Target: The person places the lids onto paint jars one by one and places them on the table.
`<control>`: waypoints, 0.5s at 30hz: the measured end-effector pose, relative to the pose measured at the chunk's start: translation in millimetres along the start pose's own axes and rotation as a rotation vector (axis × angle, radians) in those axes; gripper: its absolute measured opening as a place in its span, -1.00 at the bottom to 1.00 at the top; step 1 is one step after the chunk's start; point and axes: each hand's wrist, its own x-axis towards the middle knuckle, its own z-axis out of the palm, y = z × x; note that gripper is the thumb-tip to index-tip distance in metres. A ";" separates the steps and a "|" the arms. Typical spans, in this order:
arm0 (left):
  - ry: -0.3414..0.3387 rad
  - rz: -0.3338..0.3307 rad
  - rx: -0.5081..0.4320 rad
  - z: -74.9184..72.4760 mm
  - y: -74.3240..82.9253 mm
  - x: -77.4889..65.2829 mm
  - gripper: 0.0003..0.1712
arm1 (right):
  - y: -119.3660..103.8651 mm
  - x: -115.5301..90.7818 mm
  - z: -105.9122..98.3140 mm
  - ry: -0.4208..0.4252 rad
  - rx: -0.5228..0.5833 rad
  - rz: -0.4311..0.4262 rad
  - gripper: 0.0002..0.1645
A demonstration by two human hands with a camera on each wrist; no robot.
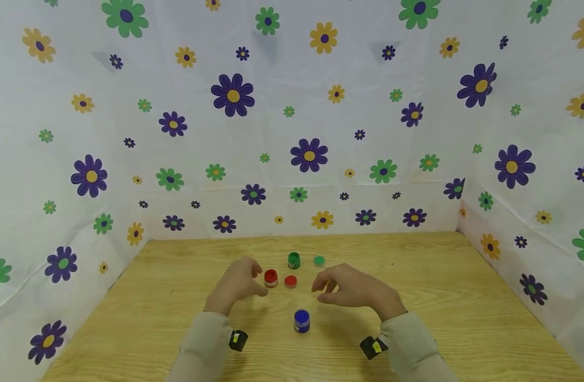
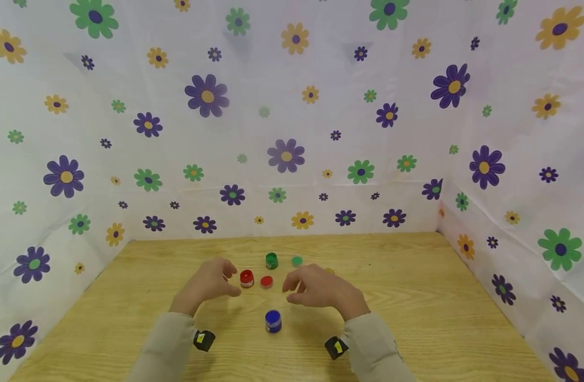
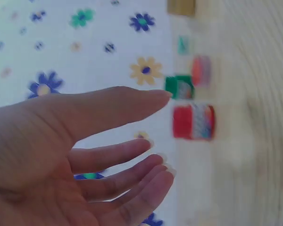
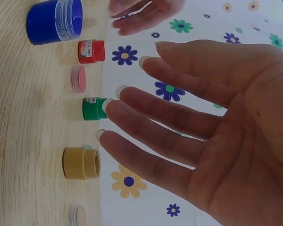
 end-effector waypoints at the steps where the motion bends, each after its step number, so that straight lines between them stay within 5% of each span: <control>1: -0.008 -0.020 -0.001 0.3 -4.2 5.0 -0.41 | 0.4 -0.2 -0.1 -0.001 0.000 -0.001 -0.79; 8: -0.100 -0.118 0.005 6.2 -15.0 30.7 -0.44 | 3.0 -0.2 0.8 -0.004 0.009 0.000 -0.80; 15: -0.126 -0.120 -0.027 18.7 -13.5 45.4 -0.45 | 4.1 1.3 1.5 -0.008 0.021 0.010 -0.77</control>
